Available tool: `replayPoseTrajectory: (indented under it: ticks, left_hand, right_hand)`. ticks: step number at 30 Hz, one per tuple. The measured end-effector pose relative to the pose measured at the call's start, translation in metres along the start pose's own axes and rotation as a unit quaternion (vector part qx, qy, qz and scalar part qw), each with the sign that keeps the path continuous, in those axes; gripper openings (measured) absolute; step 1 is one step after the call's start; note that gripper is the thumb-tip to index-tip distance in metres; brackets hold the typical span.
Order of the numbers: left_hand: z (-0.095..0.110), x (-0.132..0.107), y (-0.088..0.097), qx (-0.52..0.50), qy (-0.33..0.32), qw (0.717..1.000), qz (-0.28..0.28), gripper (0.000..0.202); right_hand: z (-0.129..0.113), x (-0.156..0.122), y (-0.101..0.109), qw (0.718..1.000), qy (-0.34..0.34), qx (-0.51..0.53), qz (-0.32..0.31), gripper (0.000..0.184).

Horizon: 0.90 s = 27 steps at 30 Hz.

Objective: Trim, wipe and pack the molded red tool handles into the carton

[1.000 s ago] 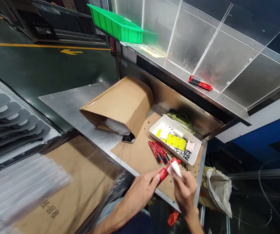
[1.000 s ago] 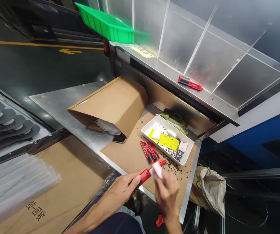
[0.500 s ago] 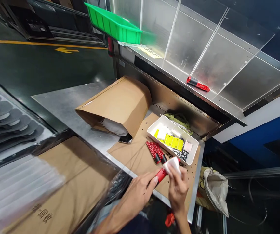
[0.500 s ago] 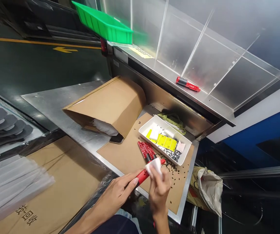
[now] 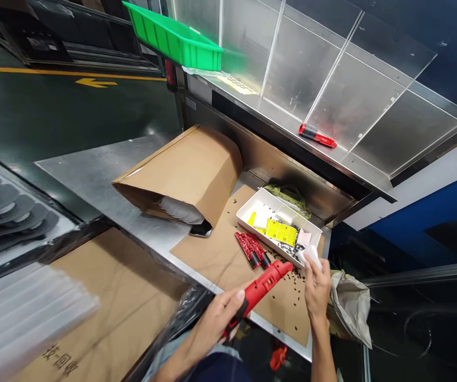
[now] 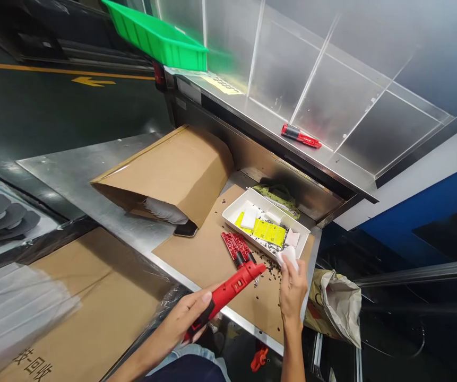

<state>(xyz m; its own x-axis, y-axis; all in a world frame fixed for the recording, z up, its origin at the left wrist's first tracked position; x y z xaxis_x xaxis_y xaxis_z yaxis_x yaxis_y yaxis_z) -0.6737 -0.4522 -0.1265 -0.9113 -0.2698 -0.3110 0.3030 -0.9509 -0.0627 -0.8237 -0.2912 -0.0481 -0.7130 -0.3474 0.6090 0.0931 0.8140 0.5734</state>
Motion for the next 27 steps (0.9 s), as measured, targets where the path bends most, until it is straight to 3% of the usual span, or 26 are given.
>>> replayPoseTrajectory:
  ticks: [2,6,9,14,19,21,23,25,27]
  left_hand:
    - [-0.008,0.0,-0.002,-0.115,0.058,0.992,-0.01,0.07]
    - [-0.009,0.001,-0.006,-0.202,0.094,0.974,-0.028,0.066]
    - [-0.011,-0.001,-0.005,-0.217,0.104,0.97,-0.028,0.065]
    - [-0.016,-0.003,-0.001,-0.242,0.127,0.962,-0.015,0.074]
    - [-0.019,0.008,0.004,-0.159,0.073,0.984,-0.016,0.083]
    - [-0.027,0.011,0.009,-0.095,0.046,0.994,-0.011,0.079]
    - [-0.042,0.013,0.02,-0.046,0.031,0.998,0.013,0.074]
    - [-0.06,0.017,0.042,0.005,0.03,0.997,0.074,0.072]
    - [-0.078,0.023,0.069,0.079,0.049,0.984,0.15,0.07]
  right_hand:
    - [-0.004,-0.006,0.005,1.0,0.004,0.005,0.027,0.03]
    - [-0.041,-0.019,-0.017,0.996,0.071,0.051,-0.021,0.031]
    - [-0.044,-0.012,-0.026,0.995,0.092,0.028,-0.026,0.031]
    - [-0.032,-0.004,-0.014,0.998,0.06,0.003,0.015,0.03]
    - [-0.052,-0.016,-0.045,0.991,0.096,0.036,-0.085,0.032]
    - [-0.034,-0.01,-0.057,0.991,0.074,0.008,-0.109,0.032]
    - [0.0,-0.004,-0.064,0.993,0.031,-0.025,-0.115,0.034]
    - [0.04,-0.005,-0.068,0.994,-0.02,-0.04,-0.101,0.041]
    - [0.071,-0.016,-0.075,0.994,-0.06,-0.045,-0.075,0.061]
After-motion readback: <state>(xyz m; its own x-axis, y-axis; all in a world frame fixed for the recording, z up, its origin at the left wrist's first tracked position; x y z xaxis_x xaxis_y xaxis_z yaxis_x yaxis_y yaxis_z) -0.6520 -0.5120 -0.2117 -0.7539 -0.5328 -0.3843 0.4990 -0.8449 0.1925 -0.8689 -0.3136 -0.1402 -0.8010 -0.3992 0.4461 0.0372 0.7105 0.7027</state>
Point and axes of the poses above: each hand's wrist, its own x-axis towards the middle knuckle, its own y-axis out of the back of the hand, z = x × y, the point moved 9 cm from there along x, towards the middle knuckle, and after that the axes turned 3 degrees about x, right-handed, at the moved point
